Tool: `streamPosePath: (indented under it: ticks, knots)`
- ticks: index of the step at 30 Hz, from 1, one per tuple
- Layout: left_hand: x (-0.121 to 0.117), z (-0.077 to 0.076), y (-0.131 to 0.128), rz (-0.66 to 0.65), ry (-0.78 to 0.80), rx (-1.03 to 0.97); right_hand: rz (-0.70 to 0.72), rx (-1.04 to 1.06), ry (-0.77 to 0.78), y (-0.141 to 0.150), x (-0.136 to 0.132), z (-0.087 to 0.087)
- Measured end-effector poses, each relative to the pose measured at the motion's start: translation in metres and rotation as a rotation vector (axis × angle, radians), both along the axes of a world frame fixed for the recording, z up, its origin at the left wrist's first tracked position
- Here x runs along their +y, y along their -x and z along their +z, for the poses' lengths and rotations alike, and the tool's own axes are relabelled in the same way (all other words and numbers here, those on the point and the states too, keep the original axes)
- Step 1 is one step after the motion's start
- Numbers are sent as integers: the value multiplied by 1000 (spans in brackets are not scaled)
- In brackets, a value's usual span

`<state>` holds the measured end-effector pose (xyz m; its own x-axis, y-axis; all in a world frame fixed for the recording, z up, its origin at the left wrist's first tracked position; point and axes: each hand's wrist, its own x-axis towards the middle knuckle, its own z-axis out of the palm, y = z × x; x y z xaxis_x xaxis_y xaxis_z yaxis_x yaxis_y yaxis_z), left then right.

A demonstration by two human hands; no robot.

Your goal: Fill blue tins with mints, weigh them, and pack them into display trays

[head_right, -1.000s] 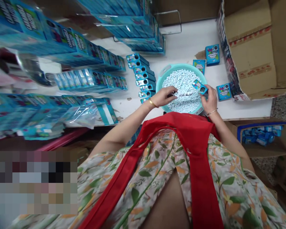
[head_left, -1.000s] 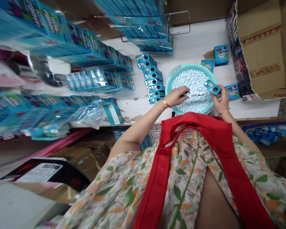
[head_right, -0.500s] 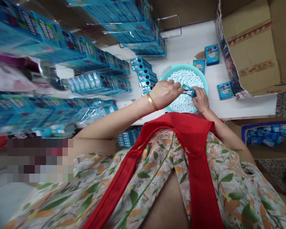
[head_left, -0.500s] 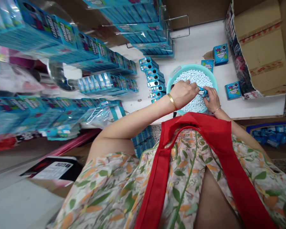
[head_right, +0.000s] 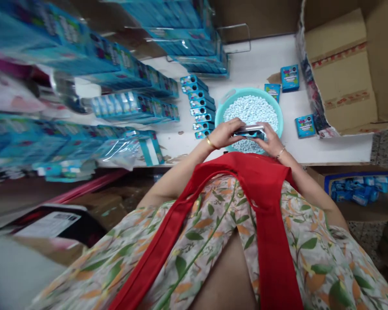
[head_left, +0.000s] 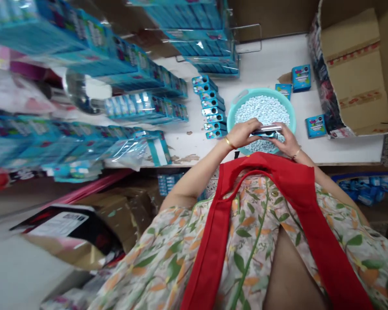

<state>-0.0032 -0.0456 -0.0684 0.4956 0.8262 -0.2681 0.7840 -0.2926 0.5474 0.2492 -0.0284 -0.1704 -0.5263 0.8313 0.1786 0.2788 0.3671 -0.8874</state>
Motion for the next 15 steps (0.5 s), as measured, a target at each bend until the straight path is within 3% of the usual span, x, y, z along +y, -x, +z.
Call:
streamPosePath:
  ticks: [2,5,8,11,15]
  knots:
    - [-22,-2,16,112,-52,-57,-146,-121,67,-27,15,1]
    - [-68,6,53,357,-174,-96,-423,-655,181,-73,44,1]
    - [-114,5,96,594,-222,-45,-461,-1145,362,-95,61,-1]
    - [-143,-18,129,720,-124,71,-434,-1258,434,-87,63,-12]
    - [-147,-70,147,793,27,186,-527,-1117,521,-64,63,-38]
